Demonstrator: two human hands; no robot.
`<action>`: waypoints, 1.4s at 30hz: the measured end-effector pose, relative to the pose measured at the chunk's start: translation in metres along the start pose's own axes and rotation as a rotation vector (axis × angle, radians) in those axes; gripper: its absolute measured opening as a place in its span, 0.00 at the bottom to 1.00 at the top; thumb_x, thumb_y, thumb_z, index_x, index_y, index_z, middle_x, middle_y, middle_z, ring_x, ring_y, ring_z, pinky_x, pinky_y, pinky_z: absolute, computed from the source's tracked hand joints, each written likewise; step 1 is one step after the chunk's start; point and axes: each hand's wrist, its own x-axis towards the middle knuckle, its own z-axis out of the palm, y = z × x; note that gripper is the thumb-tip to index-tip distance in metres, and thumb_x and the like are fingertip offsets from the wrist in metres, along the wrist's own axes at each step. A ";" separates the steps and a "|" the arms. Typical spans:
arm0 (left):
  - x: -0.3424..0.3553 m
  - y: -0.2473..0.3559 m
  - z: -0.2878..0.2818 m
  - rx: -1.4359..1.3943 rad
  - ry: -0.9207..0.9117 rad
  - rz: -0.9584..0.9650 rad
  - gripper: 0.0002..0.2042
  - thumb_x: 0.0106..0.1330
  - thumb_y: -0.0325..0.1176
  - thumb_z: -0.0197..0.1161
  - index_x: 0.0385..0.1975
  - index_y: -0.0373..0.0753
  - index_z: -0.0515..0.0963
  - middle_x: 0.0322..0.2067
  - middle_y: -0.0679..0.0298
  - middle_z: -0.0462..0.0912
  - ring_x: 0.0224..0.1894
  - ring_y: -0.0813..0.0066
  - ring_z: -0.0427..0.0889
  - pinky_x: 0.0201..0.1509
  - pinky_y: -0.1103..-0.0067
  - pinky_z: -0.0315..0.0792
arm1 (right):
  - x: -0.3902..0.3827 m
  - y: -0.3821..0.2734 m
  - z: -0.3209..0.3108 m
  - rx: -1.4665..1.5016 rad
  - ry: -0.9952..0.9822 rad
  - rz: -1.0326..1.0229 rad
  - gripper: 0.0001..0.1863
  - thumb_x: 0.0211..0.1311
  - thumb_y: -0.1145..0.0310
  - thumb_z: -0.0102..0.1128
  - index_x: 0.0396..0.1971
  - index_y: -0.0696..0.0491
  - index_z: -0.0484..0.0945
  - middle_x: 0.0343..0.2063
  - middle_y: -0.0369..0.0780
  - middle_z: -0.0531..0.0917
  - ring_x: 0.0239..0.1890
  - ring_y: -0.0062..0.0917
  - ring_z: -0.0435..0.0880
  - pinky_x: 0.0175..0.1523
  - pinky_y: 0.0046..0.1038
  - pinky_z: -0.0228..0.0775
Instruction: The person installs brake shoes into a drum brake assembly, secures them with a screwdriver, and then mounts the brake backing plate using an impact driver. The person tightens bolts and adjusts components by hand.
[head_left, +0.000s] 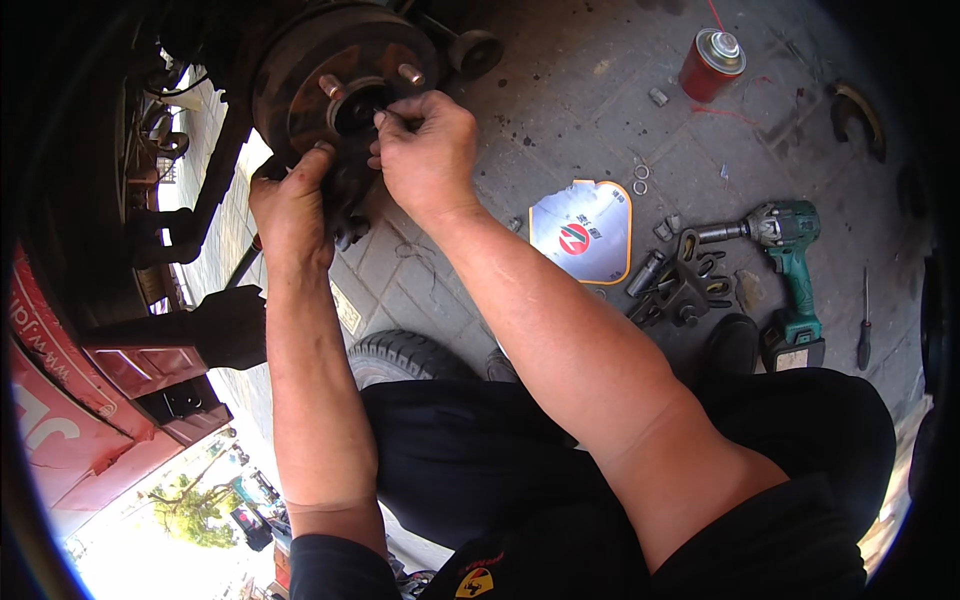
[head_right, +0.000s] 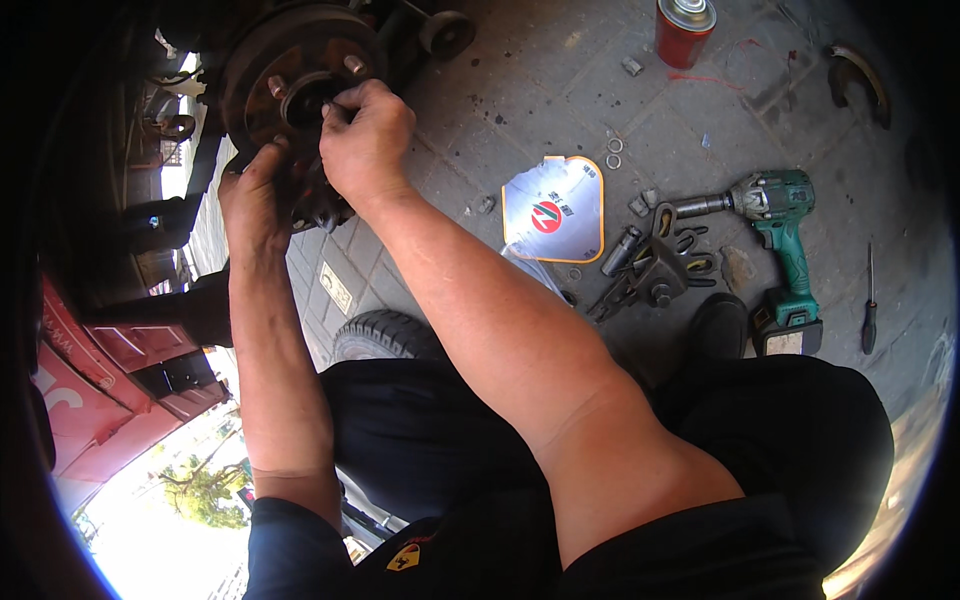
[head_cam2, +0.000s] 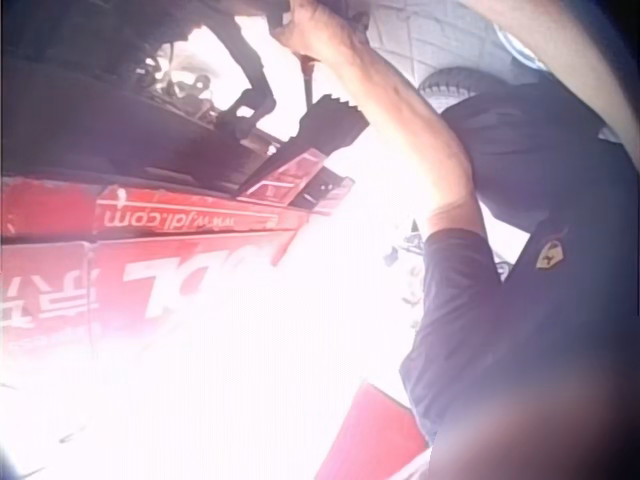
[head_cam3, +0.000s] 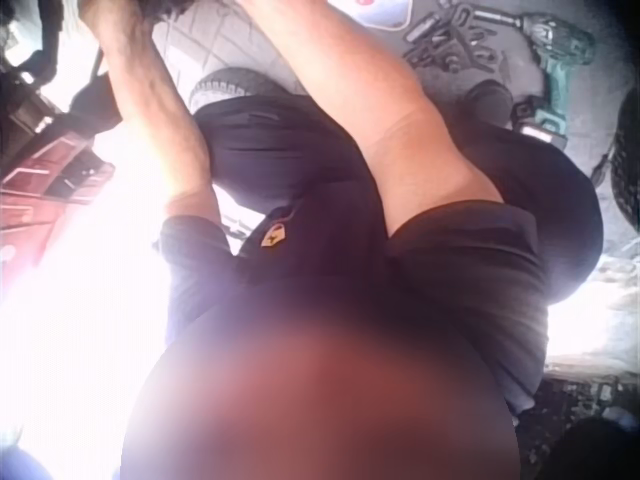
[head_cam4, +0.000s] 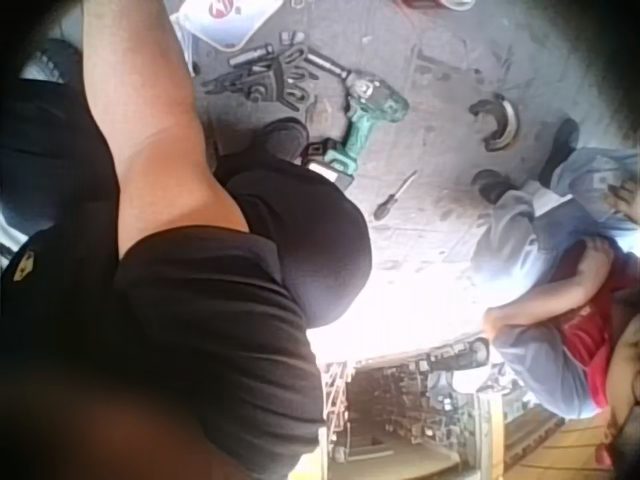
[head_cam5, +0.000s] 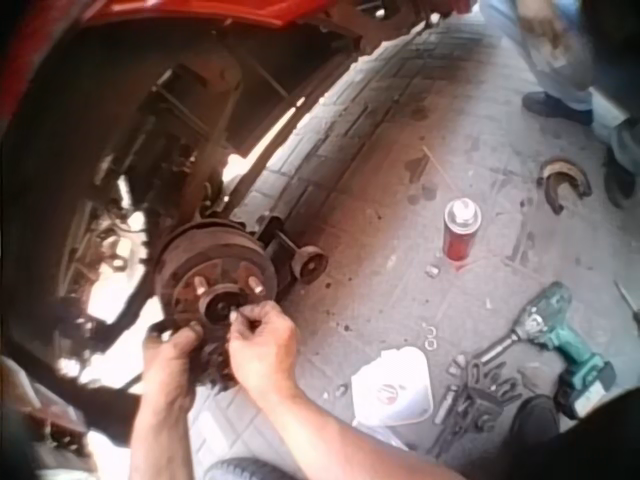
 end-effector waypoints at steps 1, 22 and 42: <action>0.001 0.001 -0.001 -0.013 -0.017 0.002 0.16 0.60 0.29 0.69 0.45 0.29 0.77 0.33 0.57 0.85 0.28 0.70 0.85 0.28 0.77 0.79 | 0.001 -0.001 0.001 0.001 0.001 0.006 0.04 0.65 0.80 0.63 0.33 0.65 0.78 0.25 0.45 0.84 0.23 0.23 0.86 0.26 0.25 0.82; -0.004 0.003 0.000 0.005 -0.026 -0.034 0.14 0.63 0.28 0.67 0.46 0.31 0.76 0.38 0.57 0.84 0.32 0.70 0.84 0.34 0.75 0.80 | -0.002 -0.032 -0.009 0.268 -0.076 0.271 0.04 0.64 0.80 0.65 0.34 0.66 0.79 0.27 0.45 0.84 0.25 0.24 0.86 0.27 0.25 0.83; 0.011 -0.020 -0.007 -0.214 -0.117 -0.368 0.09 0.70 0.32 0.58 0.45 0.35 0.76 0.39 0.57 0.84 0.37 0.67 0.84 0.43 0.67 0.80 | 0.002 -0.029 -0.011 0.135 -0.122 0.187 0.04 0.63 0.80 0.66 0.35 0.66 0.81 0.27 0.44 0.86 0.26 0.23 0.86 0.29 0.24 0.83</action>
